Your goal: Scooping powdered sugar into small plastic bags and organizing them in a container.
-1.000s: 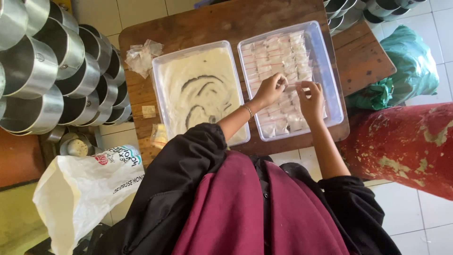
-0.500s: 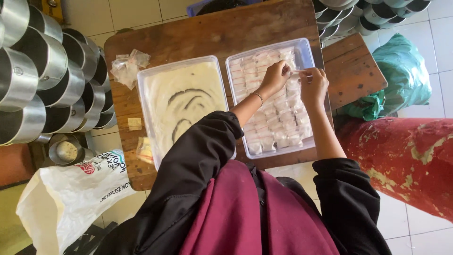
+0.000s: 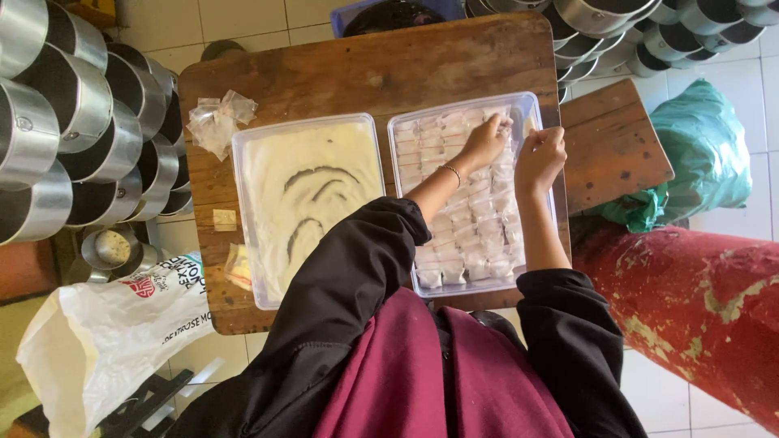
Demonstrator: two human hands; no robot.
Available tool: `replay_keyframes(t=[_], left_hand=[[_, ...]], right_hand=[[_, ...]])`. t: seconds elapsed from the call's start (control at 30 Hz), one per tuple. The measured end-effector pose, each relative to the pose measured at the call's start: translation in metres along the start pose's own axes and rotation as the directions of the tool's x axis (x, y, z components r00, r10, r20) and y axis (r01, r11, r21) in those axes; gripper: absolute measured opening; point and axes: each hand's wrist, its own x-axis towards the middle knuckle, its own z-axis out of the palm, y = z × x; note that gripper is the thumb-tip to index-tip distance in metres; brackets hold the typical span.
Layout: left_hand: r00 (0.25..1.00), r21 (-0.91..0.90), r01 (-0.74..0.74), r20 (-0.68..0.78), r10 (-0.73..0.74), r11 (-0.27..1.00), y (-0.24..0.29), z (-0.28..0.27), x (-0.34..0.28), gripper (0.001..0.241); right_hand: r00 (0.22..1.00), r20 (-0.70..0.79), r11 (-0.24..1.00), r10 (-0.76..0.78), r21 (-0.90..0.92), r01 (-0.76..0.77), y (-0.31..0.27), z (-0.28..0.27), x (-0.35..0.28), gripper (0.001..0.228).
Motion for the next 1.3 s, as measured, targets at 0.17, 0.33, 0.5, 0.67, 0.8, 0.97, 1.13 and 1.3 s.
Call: replay_keyframes(t=[0.17,0.33,0.5,0.67,0.8,0.97,1.13,1.3], left_hand=[[0.996,0.000,0.075,0.048,-0.075,0.997,0.001,-0.001,-0.006,0.036],[0.992,-0.013,0.117,0.039,-0.116,0.993,-0.039,0.011,-0.005,0.033],[0.977,-0.103,0.206,0.084,-0.198,0.973,-0.046,0.004,-0.013,0.036],[0.960,-0.191,0.268,0.141,-0.244,0.944,-0.002,-0.030,-0.028,0.036],[0.973,-0.200,0.224,0.092,-0.210,0.954,-0.038,-0.022,-0.020,0.034],[0.959,-0.300,0.280,0.133,-0.251,0.912,-0.011,-0.049,-0.034,0.034],[0.966,-0.427,0.259,0.114,-0.233,0.866,-0.025,-0.069,-0.049,0.031],[0.969,-0.474,0.221,0.006,-0.248,0.852,-0.016,-0.116,-0.090,0.025]], right_hand=[[1.000,0.014,0.998,0.028,-0.055,-0.027,0.010,0.020,0.005,0.020],[0.999,0.029,0.990,0.035,-0.136,-0.031,0.016,0.034,0.008,0.019],[0.991,0.104,0.982,0.082,-0.178,-0.062,0.010,0.041,0.009,0.017],[0.970,0.235,0.980,0.067,-0.196,-0.020,-0.004,0.044,0.009,0.022],[0.945,0.286,0.943,0.160,-0.328,-0.061,-0.016,0.040,0.004,0.031],[0.922,0.335,0.923,0.194,-0.380,-0.056,-0.010,0.040,-0.001,0.033],[0.953,0.302,0.878,0.024,-0.462,0.125,-0.030,0.043,-0.015,0.047],[0.907,0.403,0.944,-0.121,-0.236,0.230,-0.092,0.049,-0.051,0.044]])
